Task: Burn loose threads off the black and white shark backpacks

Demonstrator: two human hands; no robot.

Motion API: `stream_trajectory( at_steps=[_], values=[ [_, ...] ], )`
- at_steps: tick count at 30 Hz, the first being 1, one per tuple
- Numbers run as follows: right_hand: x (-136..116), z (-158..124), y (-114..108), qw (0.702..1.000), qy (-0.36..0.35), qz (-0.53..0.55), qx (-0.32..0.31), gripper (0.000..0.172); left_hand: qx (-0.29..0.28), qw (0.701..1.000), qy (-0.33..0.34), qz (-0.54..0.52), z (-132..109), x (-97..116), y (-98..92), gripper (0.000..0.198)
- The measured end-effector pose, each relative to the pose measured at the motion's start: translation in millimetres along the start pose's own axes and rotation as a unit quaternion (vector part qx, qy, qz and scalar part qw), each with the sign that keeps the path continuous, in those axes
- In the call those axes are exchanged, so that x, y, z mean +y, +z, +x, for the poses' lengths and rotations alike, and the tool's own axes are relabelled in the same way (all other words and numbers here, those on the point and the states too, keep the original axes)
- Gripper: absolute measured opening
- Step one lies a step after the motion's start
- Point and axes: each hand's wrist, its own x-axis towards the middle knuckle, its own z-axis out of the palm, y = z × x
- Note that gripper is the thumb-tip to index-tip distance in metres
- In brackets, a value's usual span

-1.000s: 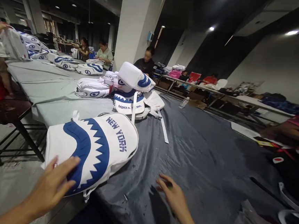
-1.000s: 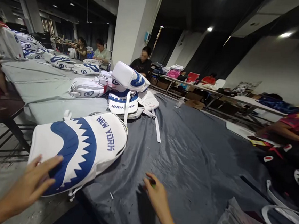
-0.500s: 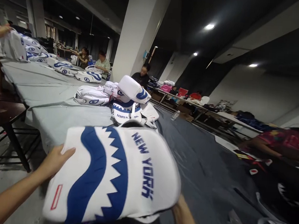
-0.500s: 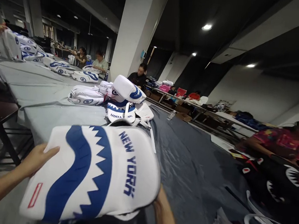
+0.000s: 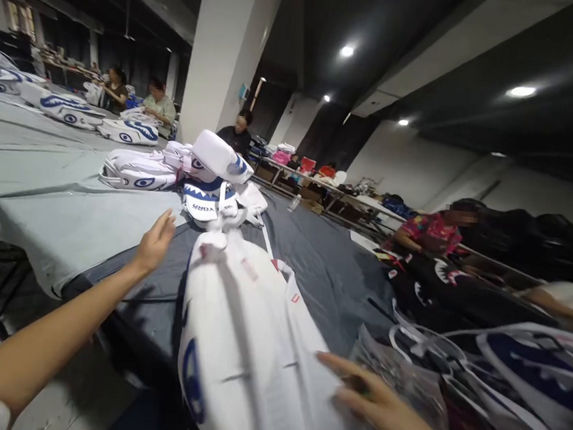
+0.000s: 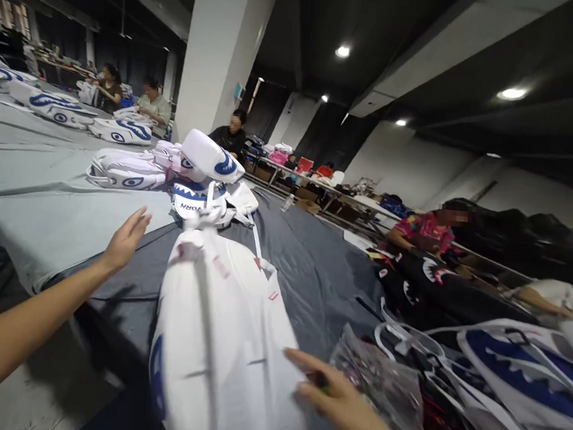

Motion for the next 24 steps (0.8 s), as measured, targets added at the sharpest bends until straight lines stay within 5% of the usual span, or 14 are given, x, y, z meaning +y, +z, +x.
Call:
stream_trajectory(
  at_steps=[3,6,8,10,12,16,20,24],
  values=[
    [-19.3,-14.6,55.0,0.991,-0.011,-0.031,-0.13,0.041,-0.219,0.955,0.186,0.07,-34.5,45.0,46.4,0.065],
    [-49.1,-27.0,89.1,0.978,-0.024,-0.198,-0.056,0.029,-0.45,0.837,0.259,0.174,-111.7,48.2,96.4,0.082],
    [-71.2,-26.9,104.5,0.948,-0.048,-0.311,0.043,0.028,-0.507,0.784,0.296,0.201,-166.4,29.4,112.9,0.09],
    [-91.2,-16.0,121.0,0.918,-0.125,-0.361,0.11,0.033,-0.513,0.762,0.338,0.202,-206.6,7.0,116.8,0.088],
    [-102.9,1.9,136.9,0.909,-0.169,-0.366,0.103,0.033,-0.491,0.756,0.384,0.201,-228.0,-12.0,115.4,0.081],
    [-84.8,21.1,145.2,0.912,-0.028,-0.394,0.111,0.024,-0.402,0.738,0.491,0.229,-241.7,-47.2,114.2,0.07],
    [-47.4,-4.3,136.2,0.914,0.07,-0.387,0.1,0.017,-0.323,0.735,0.551,0.229,-251.3,-73.9,108.9,0.055],
    [-34.9,-26.3,149.1,0.932,0.121,-0.331,0.083,0.03,-0.31,0.733,0.582,0.165,-224.5,-49.2,108.6,0.044]
  ],
)
